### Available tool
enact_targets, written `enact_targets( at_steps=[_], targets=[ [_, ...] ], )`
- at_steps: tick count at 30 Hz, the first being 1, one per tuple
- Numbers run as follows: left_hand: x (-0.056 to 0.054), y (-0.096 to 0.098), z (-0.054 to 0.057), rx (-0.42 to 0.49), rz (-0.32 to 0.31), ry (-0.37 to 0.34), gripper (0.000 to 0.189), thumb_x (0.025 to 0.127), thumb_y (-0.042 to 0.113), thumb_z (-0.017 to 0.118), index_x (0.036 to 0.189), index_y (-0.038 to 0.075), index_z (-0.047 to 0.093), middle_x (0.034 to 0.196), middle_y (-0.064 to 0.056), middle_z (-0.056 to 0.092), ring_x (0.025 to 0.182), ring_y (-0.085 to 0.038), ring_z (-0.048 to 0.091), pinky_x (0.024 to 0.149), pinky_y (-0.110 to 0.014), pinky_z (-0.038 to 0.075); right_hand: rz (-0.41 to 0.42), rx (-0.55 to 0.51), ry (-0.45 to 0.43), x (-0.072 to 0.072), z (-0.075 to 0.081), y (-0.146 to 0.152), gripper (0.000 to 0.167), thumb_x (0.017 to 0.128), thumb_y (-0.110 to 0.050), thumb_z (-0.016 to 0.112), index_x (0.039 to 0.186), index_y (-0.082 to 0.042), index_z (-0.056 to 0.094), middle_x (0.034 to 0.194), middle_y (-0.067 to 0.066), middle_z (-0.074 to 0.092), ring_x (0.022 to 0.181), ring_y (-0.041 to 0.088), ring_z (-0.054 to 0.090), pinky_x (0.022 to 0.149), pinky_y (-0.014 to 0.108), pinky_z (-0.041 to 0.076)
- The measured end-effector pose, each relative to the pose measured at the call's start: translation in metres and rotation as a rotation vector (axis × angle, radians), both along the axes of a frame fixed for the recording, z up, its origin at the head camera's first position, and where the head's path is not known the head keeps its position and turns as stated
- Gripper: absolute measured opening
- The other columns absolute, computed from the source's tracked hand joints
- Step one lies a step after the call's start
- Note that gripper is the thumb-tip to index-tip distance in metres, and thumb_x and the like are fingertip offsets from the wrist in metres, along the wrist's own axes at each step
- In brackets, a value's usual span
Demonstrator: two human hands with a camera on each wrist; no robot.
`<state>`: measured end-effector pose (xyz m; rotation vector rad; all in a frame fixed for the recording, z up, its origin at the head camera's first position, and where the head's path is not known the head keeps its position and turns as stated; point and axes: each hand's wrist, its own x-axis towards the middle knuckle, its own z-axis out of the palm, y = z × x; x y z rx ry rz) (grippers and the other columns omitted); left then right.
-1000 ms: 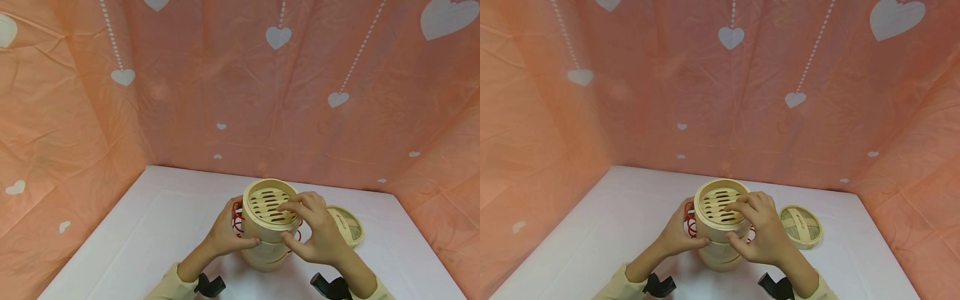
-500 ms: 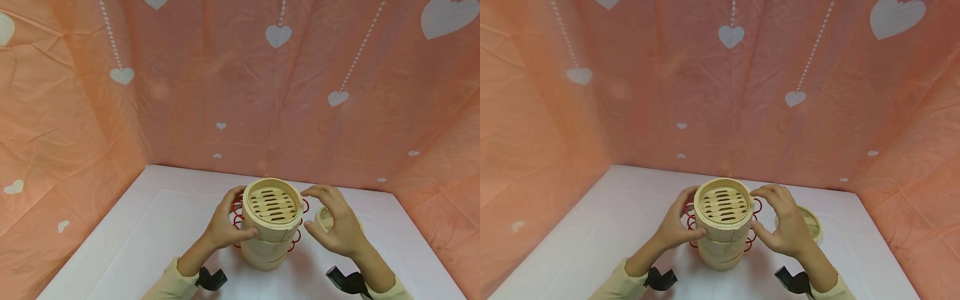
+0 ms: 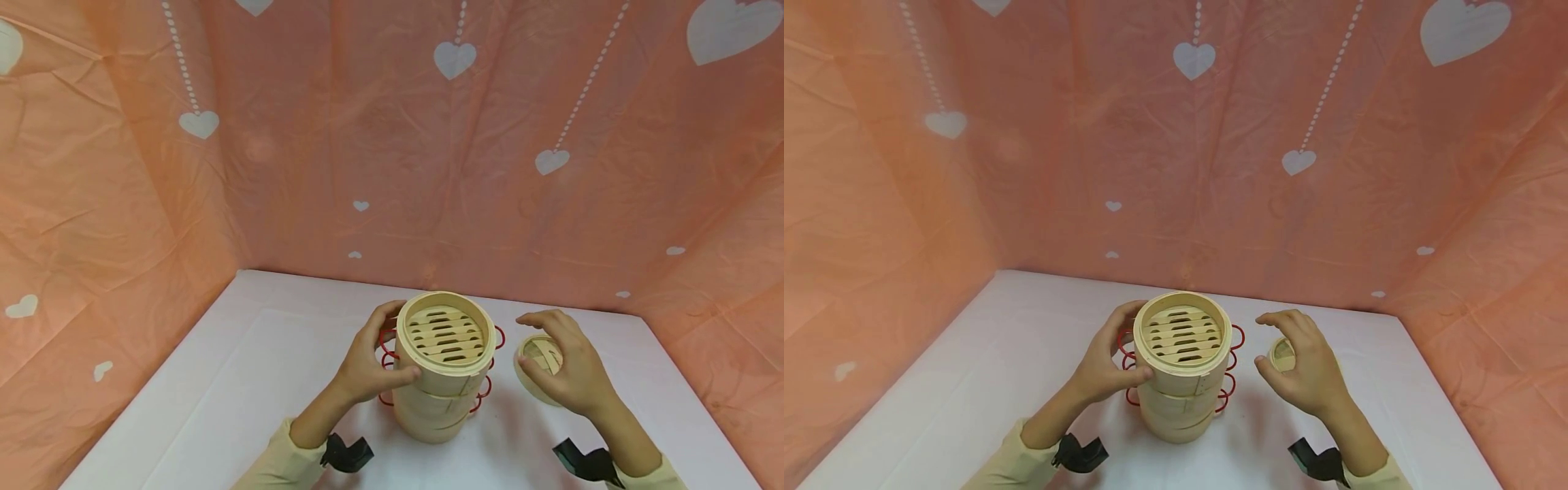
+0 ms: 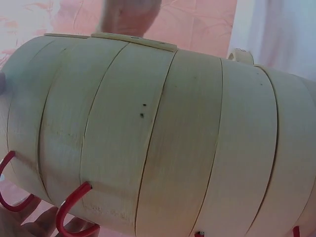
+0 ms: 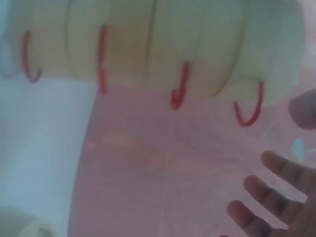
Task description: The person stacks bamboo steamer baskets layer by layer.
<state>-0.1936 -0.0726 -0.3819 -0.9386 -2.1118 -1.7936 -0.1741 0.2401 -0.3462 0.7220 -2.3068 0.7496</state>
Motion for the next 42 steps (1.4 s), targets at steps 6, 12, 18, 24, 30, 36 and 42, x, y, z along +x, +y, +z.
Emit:
enact_targets(
  at_steps=[6,12,18,24,30,36,42],
  targets=[
    [0.0,0.0,0.0,-0.009,0.012,0.008,0.086,0.065,0.017,0.082,0.14,0.01,0.041,0.134,-0.008,0.053,0.12,-0.022,0.055,0.099,-0.03,0.049,-0.065,0.043,-0.017,-0.005,-0.013,0.01,0.049,0.063,-0.009,0.077,0.111,-0.012,0.064,0.101,-0.004,0.062,0.096,0.006,0.049,0.081,0.024,0.039],
    [0.0,0.001,0.001,-0.017,0.015,0.011,0.085,0.065,0.016,0.082,0.14,0.01,0.041,0.13,-0.009,0.056,0.119,-0.021,0.055,0.098,-0.031,0.049,-0.115,0.096,-0.026,-0.007,-0.025,0.02,0.048,0.063,-0.011,0.079,0.109,-0.013,0.065,0.098,-0.007,0.063,0.094,0.005,0.051,0.078,0.026,0.042],
    [0.001,0.001,0.001,-0.016,0.018,0.005,0.084,0.065,0.016,0.081,0.139,0.009,0.041,0.13,-0.009,0.056,0.119,-0.021,0.055,0.098,-0.031,0.049,-0.13,0.11,-0.043,-0.007,-0.034,0.026,0.047,0.062,-0.012,0.08,0.107,-0.013,0.065,0.094,-0.008,0.062,0.09,0.007,0.052,0.076,0.026,0.042],
    [0.001,0.001,0.001,-0.012,0.015,-0.003,0.083,0.066,0.016,0.081,0.139,0.009,0.042,0.13,-0.01,0.056,0.119,-0.021,0.055,0.098,-0.03,0.049,-0.137,0.124,-0.055,-0.007,-0.042,0.03,0.046,0.062,-0.012,0.082,0.105,-0.014,0.065,0.093,-0.008,0.062,0.086,0.012,0.055,0.073,0.029,0.045],
    [0.001,0.001,0.002,-0.017,0.009,0.007,0.082,0.067,0.019,0.081,0.139,0.01,0.042,0.13,-0.009,0.056,0.118,-0.022,0.056,0.098,-0.031,0.049,-0.15,0.141,-0.07,-0.008,-0.05,0.035,0.047,0.063,-0.012,0.082,0.106,-0.011,0.065,0.092,-0.003,0.065,0.085,0.015,0.058,0.072,0.034,0.048],
    [0.001,0.001,0.002,-0.017,0.007,0.011,0.082,0.067,0.019,0.081,0.139,0.011,0.042,0.13,-0.009,0.056,0.118,-0.022,0.055,0.098,-0.032,0.049,-0.162,0.156,-0.084,-0.009,-0.059,0.041,0.044,0.063,-0.013,0.083,0.103,-0.01,0.065,0.092,0.0,0.066,0.083,0.015,0.058,0.072,0.032,0.047],
    [0.002,0.001,0.002,-0.019,0.009,0.002,0.082,0.067,0.019,0.081,0.139,0.012,0.042,0.13,-0.007,0.056,0.119,-0.021,0.055,0.098,-0.032,0.049,-0.181,0.164,-0.138,-0.008,-0.065,0.046,0.041,0.065,-0.015,0.083,0.101,-0.012,0.065,0.09,-0.001,0.066,0.083,0.018,0.06,0.07,0.039,0.049]
  ],
)
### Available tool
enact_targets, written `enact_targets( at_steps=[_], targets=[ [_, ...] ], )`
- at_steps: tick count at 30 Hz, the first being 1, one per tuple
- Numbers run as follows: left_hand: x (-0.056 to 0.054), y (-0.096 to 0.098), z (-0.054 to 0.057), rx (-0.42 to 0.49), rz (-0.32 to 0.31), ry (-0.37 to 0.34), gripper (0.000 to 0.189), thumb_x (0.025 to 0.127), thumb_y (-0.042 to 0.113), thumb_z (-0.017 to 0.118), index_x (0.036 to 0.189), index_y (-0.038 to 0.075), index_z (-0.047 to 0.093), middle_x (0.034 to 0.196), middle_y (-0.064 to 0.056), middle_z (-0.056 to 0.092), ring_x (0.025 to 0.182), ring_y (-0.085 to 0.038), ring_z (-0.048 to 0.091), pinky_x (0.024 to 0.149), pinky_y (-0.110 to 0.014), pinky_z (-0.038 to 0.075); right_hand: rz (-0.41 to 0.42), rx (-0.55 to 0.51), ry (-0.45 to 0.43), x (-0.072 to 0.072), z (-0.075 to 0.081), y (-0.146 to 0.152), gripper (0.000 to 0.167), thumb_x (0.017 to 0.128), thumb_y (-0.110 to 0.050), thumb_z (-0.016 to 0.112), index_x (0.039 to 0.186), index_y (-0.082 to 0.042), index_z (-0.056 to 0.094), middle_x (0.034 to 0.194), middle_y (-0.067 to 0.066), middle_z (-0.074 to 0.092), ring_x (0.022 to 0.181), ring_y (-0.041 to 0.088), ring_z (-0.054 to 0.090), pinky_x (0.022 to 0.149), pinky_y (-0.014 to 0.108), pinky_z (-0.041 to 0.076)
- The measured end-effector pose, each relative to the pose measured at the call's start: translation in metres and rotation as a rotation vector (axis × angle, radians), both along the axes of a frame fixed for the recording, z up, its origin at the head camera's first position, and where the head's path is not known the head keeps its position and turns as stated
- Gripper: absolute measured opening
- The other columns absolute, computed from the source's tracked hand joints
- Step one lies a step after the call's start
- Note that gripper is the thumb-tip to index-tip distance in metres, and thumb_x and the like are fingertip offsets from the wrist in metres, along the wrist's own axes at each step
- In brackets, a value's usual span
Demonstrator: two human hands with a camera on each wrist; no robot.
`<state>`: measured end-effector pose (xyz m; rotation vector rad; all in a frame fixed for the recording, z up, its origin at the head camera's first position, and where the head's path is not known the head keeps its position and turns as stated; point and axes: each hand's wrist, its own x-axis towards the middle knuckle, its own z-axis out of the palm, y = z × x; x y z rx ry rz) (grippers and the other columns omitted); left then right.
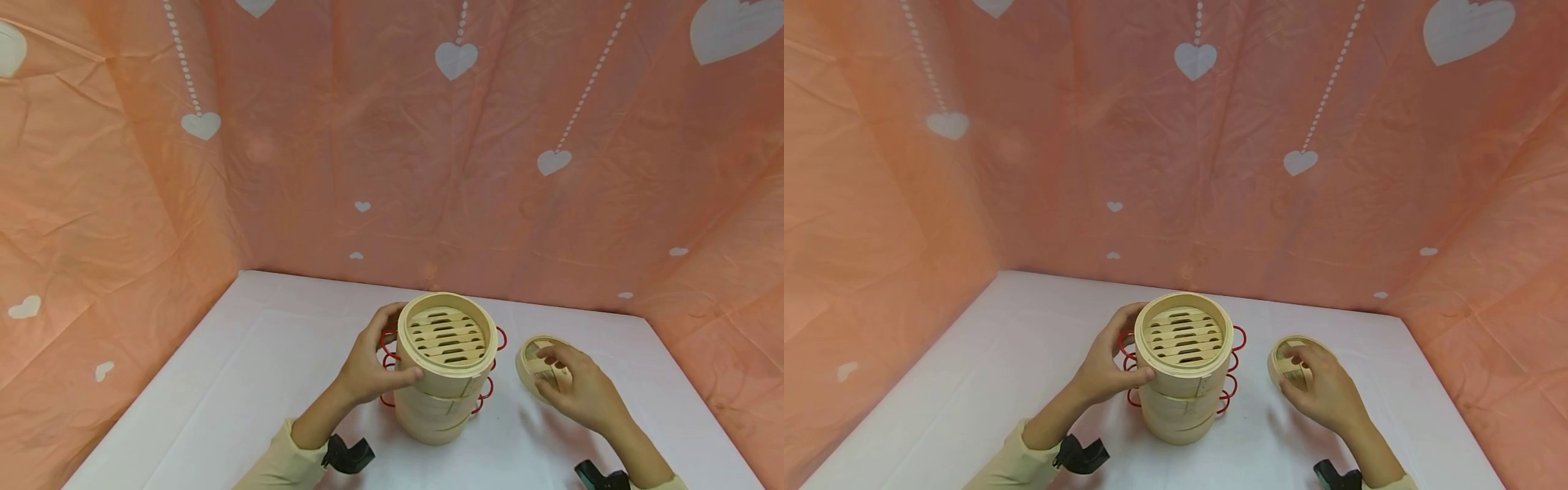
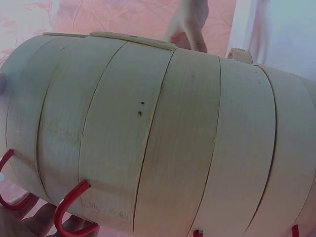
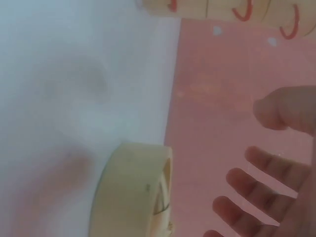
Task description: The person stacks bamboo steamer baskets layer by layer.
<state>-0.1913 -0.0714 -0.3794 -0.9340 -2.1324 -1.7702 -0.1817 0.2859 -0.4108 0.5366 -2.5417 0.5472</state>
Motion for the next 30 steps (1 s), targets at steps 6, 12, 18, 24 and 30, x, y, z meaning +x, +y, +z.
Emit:
enact_targets(
  at_steps=[6,12,18,24,30],
  targets=[
    [0.0,0.0,0.0,-0.013,0.006,-0.007,0.082,0.067,0.017,0.081,0.139,0.013,0.042,0.131,-0.007,0.056,0.119,-0.02,0.055,0.098,-0.032,0.049,-0.028,-0.005,-0.054,0.001,-0.005,0.003,0.04,0.065,-0.016,0.083,0.101,-0.014,0.065,0.089,-0.002,0.065,0.083,0.015,0.058,0.069,0.036,0.048],
    [0.001,-0.001,0.0,-0.013,0.013,-0.025,0.082,0.067,0.017,0.082,0.139,0.011,0.042,0.131,-0.006,0.056,0.119,-0.019,0.056,0.098,-0.031,0.049,-0.049,-0.006,-0.086,0.0,-0.01,0.004,0.036,0.065,-0.015,0.081,0.098,-0.013,0.066,0.086,-0.003,0.065,0.081,0.014,0.058,0.068,0.034,0.047],
    [0.001,-0.001,0.001,-0.012,0.0,-0.015,0.083,0.068,0.018,0.081,0.14,0.013,0.041,0.131,-0.007,0.056,0.119,-0.022,0.056,0.099,-0.032,0.049,-0.073,-0.004,-0.14,0.0,-0.011,0.004,0.033,0.066,-0.014,0.079,0.096,-0.014,0.066,0.082,-0.004,0.062,0.076,0.011,0.054,0.063,0.03,0.044],
    [0.0,-0.001,0.0,-0.021,0.004,-0.022,0.082,0.068,0.02,0.082,0.14,0.016,0.041,0.132,-0.006,0.055,0.12,-0.021,0.055,0.099,-0.031,0.049,-0.083,0.004,-0.161,0.0,-0.015,0.007,0.031,0.065,-0.014,0.079,0.093,-0.015,0.066,0.079,-0.006,0.058,0.074,0.007,0.05,0.061,0.027,0.042],
    [0.0,-0.001,-0.001,-0.026,0.003,-0.023,0.082,0.069,0.02,0.081,0.14,0.016,0.041,0.132,-0.005,0.055,0.12,-0.021,0.055,0.1,-0.032,0.048,-0.093,0.015,-0.193,-0.001,-0.02,0.009,0.03,0.065,-0.013,0.078,0.092,-0.016,0.066,0.075,-0.008,0.056,0.07,0.004,0.047,0.059,0.025,0.04]
  ],
)
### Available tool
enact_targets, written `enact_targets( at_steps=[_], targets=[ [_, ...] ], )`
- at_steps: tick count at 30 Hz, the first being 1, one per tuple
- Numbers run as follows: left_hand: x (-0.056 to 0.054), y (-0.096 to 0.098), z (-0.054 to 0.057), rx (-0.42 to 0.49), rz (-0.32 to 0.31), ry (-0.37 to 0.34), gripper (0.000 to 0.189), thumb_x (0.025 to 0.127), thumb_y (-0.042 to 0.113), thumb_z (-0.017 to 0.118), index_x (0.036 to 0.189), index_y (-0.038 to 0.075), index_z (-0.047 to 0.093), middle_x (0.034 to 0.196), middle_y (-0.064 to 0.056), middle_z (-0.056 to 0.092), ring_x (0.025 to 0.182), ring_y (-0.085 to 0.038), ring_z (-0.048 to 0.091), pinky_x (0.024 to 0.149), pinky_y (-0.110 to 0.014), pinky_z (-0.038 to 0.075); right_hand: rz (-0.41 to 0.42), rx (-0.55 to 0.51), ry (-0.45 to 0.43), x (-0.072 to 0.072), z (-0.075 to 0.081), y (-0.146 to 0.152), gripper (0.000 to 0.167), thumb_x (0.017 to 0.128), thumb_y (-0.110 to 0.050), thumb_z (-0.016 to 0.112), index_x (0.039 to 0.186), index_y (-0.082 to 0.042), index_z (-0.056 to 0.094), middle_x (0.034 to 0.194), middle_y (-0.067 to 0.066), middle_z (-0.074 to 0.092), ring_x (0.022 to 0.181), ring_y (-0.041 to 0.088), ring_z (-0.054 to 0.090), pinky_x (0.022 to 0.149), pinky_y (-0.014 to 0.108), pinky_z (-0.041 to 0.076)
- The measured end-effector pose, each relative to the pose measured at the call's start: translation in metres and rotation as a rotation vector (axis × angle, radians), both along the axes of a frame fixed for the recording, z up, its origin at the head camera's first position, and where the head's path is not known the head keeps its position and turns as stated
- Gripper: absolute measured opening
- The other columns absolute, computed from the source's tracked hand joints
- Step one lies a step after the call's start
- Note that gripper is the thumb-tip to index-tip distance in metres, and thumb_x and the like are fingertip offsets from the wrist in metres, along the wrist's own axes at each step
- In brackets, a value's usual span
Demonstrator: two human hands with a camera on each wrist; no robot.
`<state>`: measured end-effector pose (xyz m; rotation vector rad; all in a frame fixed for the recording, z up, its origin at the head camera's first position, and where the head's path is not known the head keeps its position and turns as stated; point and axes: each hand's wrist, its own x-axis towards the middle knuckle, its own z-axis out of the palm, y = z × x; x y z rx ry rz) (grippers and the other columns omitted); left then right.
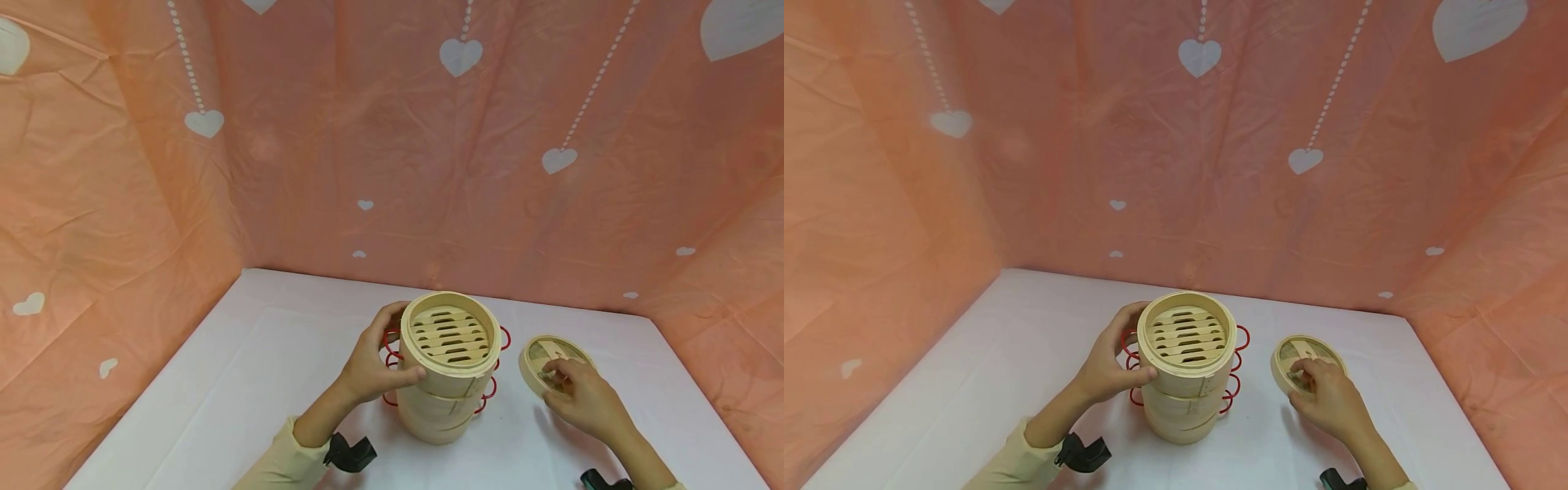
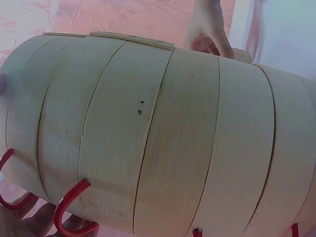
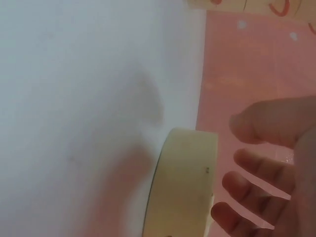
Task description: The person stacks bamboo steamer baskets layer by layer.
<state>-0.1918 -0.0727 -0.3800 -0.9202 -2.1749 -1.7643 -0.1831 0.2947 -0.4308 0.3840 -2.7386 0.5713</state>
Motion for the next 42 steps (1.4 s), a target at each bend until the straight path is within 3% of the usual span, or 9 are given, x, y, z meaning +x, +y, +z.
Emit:
enact_targets(
  at_steps=[20,42],
  targets=[
    [0.001,-0.0005,-0.0004,0.002,-0.004,-0.02,0.082,0.07,0.02,0.082,0.141,0.017,0.04,0.134,-0.005,0.054,0.12,-0.021,0.055,0.1,-0.031,0.048,-0.047,0.023,-0.155,-0.0018,-0.0054,0.003,0.024,0.069,-0.012,0.076,0.091,-0.017,0.067,0.073,-0.008,0.056,0.068,0.005,0.049,0.06,0.027,0.04],
    [0.0007,-0.0005,-0.0009,0.004,-0.009,-0.013,0.082,0.07,0.021,0.082,0.141,0.016,0.041,0.134,-0.005,0.054,0.12,-0.021,0.055,0.1,-0.031,0.048,-0.056,0.077,-0.153,-0.002,-0.0047,0.0002,0.022,0.069,-0.005,0.07,0.087,-0.017,0.067,0.071,-0.008,0.052,0.064,0.005,0.044,0.058,0.026,0.036]
  ],
)
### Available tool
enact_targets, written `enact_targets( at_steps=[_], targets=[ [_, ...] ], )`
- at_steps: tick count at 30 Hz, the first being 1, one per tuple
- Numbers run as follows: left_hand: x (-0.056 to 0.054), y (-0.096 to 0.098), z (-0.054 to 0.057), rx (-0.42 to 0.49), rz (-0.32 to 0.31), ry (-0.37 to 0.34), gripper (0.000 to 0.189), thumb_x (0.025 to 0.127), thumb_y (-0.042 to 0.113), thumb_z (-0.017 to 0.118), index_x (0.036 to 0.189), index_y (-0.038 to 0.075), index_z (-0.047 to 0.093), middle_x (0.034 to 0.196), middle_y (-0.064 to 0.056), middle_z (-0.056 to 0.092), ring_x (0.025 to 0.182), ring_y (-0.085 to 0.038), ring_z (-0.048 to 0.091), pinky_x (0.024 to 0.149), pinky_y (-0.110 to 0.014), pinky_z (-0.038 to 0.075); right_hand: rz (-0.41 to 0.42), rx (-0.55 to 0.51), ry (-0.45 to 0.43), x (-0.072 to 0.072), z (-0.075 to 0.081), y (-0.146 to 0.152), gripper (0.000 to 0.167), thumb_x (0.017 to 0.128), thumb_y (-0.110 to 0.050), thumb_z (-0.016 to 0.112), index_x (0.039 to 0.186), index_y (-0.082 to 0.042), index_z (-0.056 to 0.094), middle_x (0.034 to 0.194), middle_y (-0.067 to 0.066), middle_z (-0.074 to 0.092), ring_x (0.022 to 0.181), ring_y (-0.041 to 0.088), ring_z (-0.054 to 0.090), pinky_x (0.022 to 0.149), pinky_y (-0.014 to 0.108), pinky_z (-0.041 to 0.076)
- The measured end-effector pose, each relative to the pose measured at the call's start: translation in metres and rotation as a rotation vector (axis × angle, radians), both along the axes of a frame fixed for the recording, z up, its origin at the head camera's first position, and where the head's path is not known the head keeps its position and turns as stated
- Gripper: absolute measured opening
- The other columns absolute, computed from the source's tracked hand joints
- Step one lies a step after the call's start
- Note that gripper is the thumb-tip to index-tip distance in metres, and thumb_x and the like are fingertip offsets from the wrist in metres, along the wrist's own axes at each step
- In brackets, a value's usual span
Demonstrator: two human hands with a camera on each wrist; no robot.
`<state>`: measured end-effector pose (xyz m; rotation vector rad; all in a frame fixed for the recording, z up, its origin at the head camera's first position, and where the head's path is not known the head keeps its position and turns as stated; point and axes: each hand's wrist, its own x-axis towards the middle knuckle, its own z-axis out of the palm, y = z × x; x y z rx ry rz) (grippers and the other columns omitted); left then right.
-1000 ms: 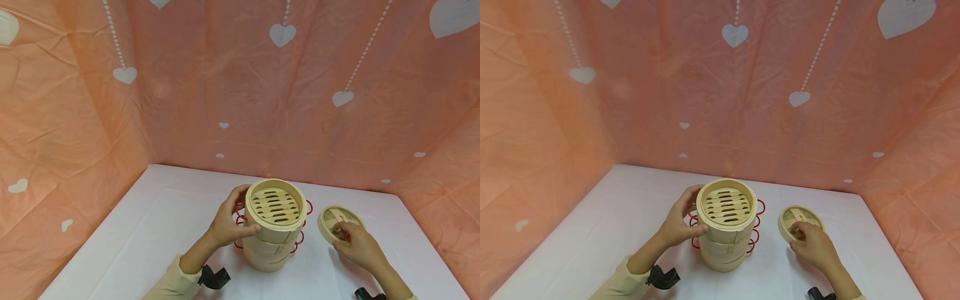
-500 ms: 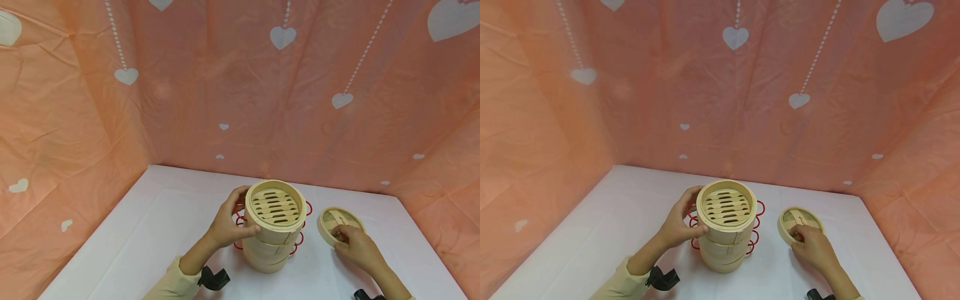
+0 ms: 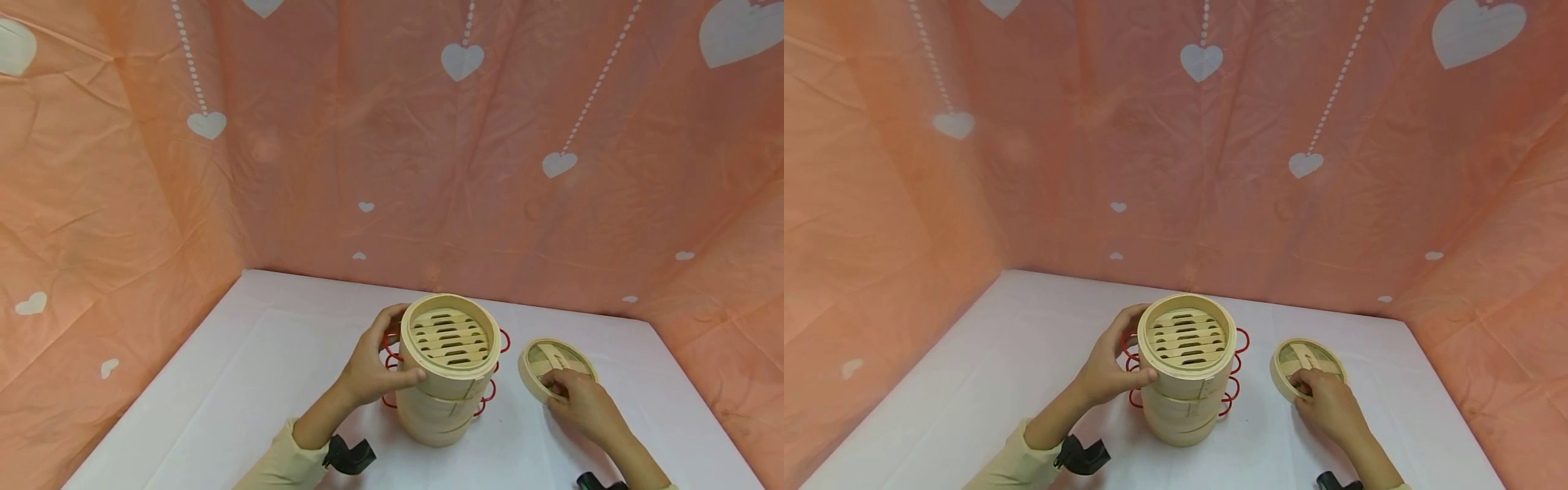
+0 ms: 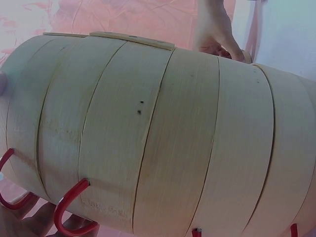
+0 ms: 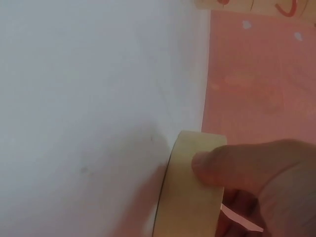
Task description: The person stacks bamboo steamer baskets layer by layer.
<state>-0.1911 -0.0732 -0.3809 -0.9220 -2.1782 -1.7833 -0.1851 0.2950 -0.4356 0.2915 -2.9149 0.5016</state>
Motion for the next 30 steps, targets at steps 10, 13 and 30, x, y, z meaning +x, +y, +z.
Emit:
enact_targets(
  at_steps=[10,13,30],
  targets=[
    [0.0,-0.0001,0.0004,-0.006,0.004,-0.01,0.082,0.07,0.021,0.081,0.141,0.017,0.041,0.133,-0.004,0.055,0.119,-0.021,0.055,0.099,-0.031,0.048,0.005,0.016,0.017,0.0,0.0005,-0.0019,0.024,0.069,-0.005,0.072,0.089,-0.017,0.067,0.071,-0.009,0.052,0.066,0.005,0.045,0.059,0.027,0.037],
    [0.0,-0.0004,-0.0002,-0.011,0.007,-0.01,0.082,0.07,0.02,0.082,0.141,0.017,0.041,0.133,-0.004,0.054,0.119,-0.021,0.055,0.099,-0.031,0.048,-0.004,0.016,0.03,0.0002,0.0008,-0.0026,0.024,0.069,-0.004,0.07,0.089,-0.016,0.067,0.071,-0.007,0.051,0.065,0.007,0.045,0.058,0.028,0.036],
    [0.0007,-0.0004,0.0011,-0.009,0.004,-0.016,0.082,0.07,0.019,0.081,0.141,0.017,0.04,0.134,-0.005,0.054,0.12,-0.021,0.055,0.1,-0.032,0.048,-0.013,0.026,0.243,0.0006,0.0035,-0.0014,0.027,0.064,-0.006,0.069,0.089,-0.016,0.067,0.079,-0.006,0.057,0.075,0.013,0.054,0.063,0.041,0.041]
  ],
)
